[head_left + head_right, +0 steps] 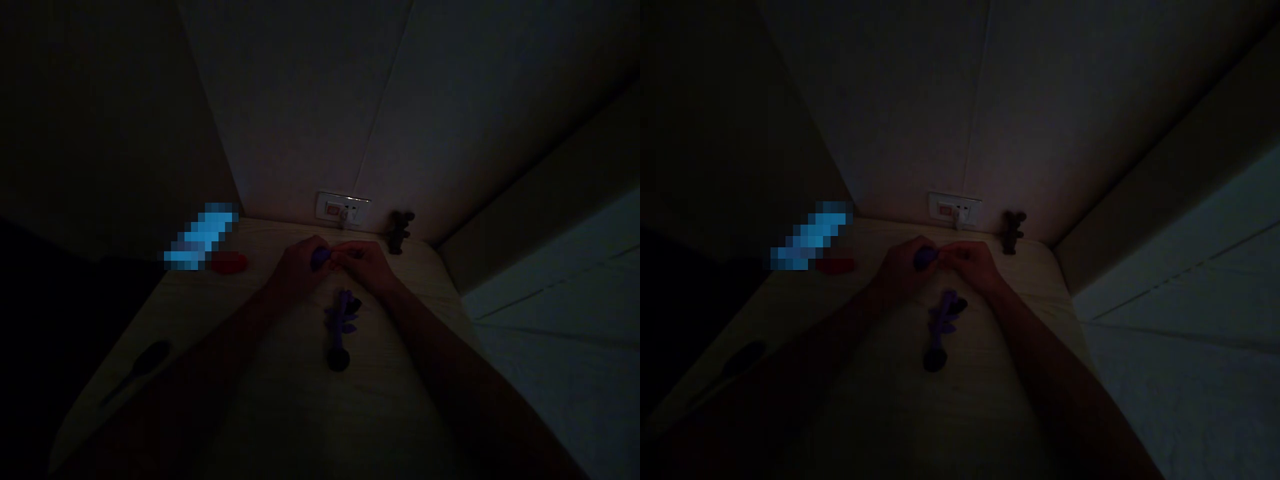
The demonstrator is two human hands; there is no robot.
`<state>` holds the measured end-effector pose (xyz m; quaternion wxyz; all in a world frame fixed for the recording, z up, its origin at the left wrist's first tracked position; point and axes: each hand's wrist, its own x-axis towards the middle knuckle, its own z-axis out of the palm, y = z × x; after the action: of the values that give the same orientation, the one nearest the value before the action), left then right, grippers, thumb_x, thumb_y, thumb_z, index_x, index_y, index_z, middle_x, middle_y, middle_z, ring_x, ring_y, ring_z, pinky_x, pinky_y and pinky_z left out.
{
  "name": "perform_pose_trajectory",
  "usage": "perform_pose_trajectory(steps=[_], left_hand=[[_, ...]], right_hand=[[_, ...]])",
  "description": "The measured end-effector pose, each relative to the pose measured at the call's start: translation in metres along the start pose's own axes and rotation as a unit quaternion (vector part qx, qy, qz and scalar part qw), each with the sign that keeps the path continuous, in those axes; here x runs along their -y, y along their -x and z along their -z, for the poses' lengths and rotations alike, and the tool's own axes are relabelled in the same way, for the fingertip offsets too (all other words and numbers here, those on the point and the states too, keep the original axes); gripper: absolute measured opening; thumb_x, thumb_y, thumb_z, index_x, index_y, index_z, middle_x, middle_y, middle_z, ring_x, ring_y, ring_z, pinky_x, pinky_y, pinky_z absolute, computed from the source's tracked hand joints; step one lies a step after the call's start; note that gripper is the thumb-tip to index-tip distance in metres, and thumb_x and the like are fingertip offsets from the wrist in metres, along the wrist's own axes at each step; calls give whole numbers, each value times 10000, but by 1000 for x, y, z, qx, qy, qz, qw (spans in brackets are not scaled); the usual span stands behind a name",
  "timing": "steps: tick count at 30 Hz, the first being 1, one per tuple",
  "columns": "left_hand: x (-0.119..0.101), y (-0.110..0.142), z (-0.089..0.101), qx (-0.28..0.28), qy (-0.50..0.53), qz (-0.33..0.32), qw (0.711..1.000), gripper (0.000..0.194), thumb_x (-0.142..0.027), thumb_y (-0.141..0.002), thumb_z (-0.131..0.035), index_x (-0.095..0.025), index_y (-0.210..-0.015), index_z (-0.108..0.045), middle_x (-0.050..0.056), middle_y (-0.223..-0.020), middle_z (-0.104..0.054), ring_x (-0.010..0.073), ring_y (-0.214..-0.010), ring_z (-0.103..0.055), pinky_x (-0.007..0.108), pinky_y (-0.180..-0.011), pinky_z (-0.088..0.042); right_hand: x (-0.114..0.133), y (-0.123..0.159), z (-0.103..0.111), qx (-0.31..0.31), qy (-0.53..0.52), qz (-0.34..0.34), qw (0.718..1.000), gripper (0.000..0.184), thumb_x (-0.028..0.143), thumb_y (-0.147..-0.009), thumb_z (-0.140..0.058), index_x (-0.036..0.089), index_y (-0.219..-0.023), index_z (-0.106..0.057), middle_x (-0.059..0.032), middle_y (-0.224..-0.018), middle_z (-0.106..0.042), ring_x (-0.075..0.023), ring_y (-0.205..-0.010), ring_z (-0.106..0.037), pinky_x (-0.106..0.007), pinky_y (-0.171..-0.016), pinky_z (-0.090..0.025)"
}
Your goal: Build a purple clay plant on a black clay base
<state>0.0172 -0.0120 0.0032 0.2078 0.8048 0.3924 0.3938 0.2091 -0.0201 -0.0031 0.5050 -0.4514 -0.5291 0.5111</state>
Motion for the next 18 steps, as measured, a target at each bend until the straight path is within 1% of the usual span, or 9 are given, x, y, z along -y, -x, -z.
perform_pose_trajectory(steps=[3, 7, 10, 14, 16, 18], left_hand=[[0, 1, 0, 4, 3, 1, 1000, 157, -267, -880, -674, -198, -1021, -680, 33, -961, -768, 200, -867, -710, 313, -803, -534], [1, 1, 0, 6, -15, -10, 1000, 119, -243, -895, -646, -196, -991, -697, 46, -974, -772, 214, -910, -713, 332, -842, -535], [2, 1, 0, 11, -15, -17, 1000, 126, -234, -898, -624, -188, -984, -704, 58, -980, -773, 220, -916, -713, 342, -856, -539], [1, 1, -1, 31, -21, -16, 999, 162, -234, -891, -602, -186, -999, -713, 72, -1010, -776, 237, -948, -710, 361, -881, -540], [0, 0, -1, 34, -27, -8, 999, 162, -224, -875, -598, -191, -986, -712, 69, -1003, -774, 238, -951, -705, 361, -884, -540], [-1, -1, 0, 24, -38, 13, 999, 148, -209, -857, -595, -197, -958, -703, 62, -976, -768, 236, -933, -699, 358, -879, -539]], right_hand=[[2, 0, 0, 2, -7, 5, 1000, 301, 420, -599, -968, 226, -791, -840, -16, -676, -782, -170, -609, -689, -297, -631, -565], [3, 1, 0, 12, 8, 5, 1000, 268, 413, -627, -947, 217, -761, -824, -12, -666, -770, -168, -606, -681, -300, -634, -564], [4, 1, 0, 22, 22, 1, 1000, 238, 386, -656, -920, 202, -763, -813, -15, -651, -759, -165, -598, -682, -297, -632, -568], [4, 2, 1, 32, 35, 3, 999, 110, 258, -672, -824, 189, -755, -801, -6, -643, -749, -147, -569, -662, -274, -594, -551], [4, 1, 2, 31, 36, -5, 999, 105, 205, -644, -771, 186, -744, -794, 6, -625, -737, -134, -545, -643, -254, -561, -529], [4, 1, 2, 29, 26, -13, 999, 106, 187, -622, -738, 183, -720, -779, 13, -602, -720, -122, -521, -623, -239, -536, -511]])
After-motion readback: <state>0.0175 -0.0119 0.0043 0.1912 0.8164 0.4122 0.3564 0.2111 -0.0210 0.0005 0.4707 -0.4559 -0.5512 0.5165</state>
